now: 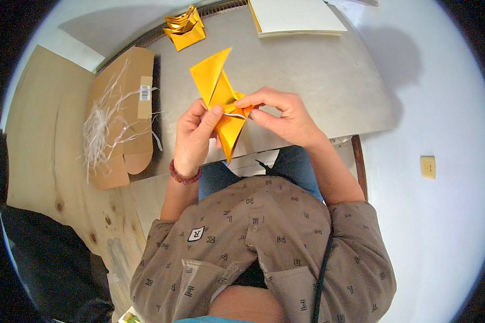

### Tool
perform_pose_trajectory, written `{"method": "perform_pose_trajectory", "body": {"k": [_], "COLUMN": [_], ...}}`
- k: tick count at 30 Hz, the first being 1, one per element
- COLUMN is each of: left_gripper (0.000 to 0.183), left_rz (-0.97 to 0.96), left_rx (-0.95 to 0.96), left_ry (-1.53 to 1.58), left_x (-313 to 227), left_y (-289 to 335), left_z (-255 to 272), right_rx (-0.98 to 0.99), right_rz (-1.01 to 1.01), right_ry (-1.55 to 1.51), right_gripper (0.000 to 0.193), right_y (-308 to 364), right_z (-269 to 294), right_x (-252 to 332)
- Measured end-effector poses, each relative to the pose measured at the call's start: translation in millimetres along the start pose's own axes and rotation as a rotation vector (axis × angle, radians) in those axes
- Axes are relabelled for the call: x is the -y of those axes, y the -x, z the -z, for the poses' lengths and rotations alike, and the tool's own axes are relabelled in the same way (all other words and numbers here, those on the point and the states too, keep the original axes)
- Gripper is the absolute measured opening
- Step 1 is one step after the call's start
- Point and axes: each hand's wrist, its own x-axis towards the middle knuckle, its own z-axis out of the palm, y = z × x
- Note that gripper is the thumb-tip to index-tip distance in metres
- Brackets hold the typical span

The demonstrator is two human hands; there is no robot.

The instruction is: The person folds a gold-colored sheet of paper into a small origami shape, then places it on a stack of similar items. They then pick up a new sheet and begin folding it again.

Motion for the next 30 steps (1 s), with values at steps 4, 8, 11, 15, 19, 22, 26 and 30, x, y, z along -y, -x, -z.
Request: {"method": "perform_pose_trajectory", "body": {"k": [4, 8, 11, 15, 19, 22, 26, 30], "left_gripper": [0.032, 0.033, 0.017, 0.012, 0.010, 0.010, 0.016, 0.023], "left_rz": [-0.274, -0.429, -0.521, -0.388, -0.304, -0.236, -0.291, -0.525], "left_rx": [-0.106, 0.016, -0.029, -0.039, -0.073, -0.118, -0.167, -0.184], "left_ry": [-0.054, -0.371, -0.447, -0.252, -0.225, -0.228, -0.303, -0.641], "left_x": [5, 12, 20, 29, 34, 35, 34, 33], "left_y": [10, 11, 4, 6, 9, 10, 12, 6], "left_z": [-7, -4, -2, -5, -8, -12, -12, -3], "right_rx": [-0.073, -0.108, -0.097, -0.128, -0.142, -0.143, -0.163, -0.115], "right_rz": [-0.026, -0.006, 0.021, 0.021, -0.071, -0.142, -0.183, -0.139], "right_ry": [-0.141, -0.126, -0.107, -0.109, -0.152, -0.175, -0.242, -0.210], "right_gripper": [0.029, 0.026, 0.023, 0.015, 0.009, 0.009, 0.009, 0.008], "right_y": [2, 3, 3, 4, 8, 10, 9, 10], "right_z": [-1, -2, -2, -8, -12, -14, -14, -14], "right_x": [-5, -8, -10, -14, -17, -20, -24, -24]}}
